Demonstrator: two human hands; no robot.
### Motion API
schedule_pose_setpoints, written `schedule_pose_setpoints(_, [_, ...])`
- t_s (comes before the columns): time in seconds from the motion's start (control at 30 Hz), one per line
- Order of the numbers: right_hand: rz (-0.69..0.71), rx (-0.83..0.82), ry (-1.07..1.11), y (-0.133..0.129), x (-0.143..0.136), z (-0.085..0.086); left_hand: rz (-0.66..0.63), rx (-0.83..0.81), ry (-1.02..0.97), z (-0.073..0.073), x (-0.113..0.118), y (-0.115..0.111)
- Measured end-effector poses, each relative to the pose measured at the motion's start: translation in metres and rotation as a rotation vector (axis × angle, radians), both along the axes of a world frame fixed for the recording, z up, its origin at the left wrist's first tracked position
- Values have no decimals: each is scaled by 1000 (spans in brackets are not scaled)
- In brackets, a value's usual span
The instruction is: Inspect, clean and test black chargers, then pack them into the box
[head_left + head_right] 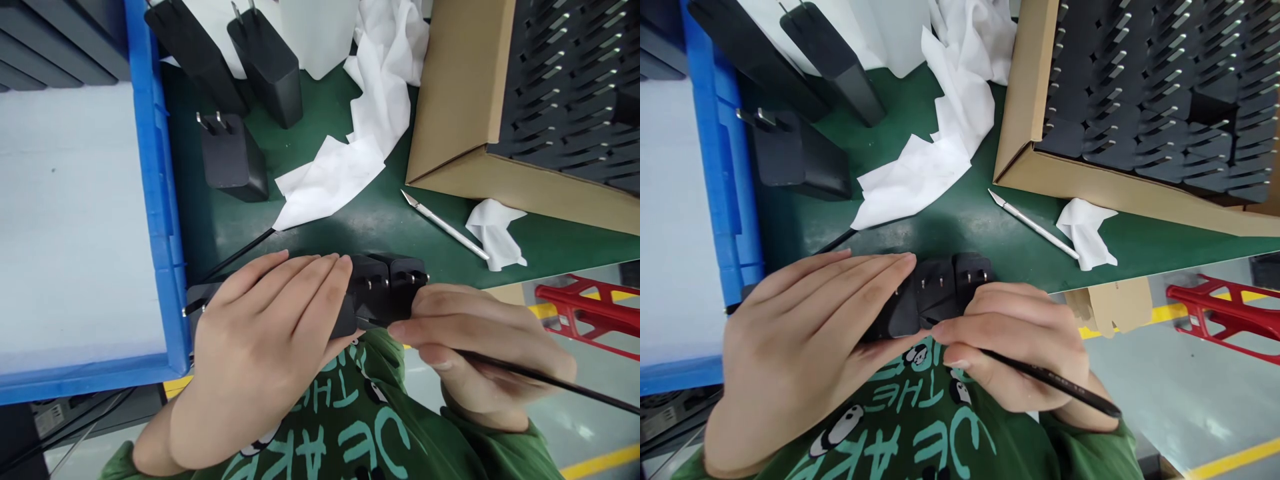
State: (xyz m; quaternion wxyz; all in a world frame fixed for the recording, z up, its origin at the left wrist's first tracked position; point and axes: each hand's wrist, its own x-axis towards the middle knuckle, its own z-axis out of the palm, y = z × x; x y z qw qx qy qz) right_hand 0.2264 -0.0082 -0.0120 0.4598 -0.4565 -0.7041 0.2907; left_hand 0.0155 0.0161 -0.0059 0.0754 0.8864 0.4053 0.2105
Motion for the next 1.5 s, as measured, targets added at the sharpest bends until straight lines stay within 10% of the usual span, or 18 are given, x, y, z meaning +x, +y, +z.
schedule_pose_setpoints(1.5, [139, -2, 108, 6, 4, -3, -25, 23, -4, 1, 2, 2])
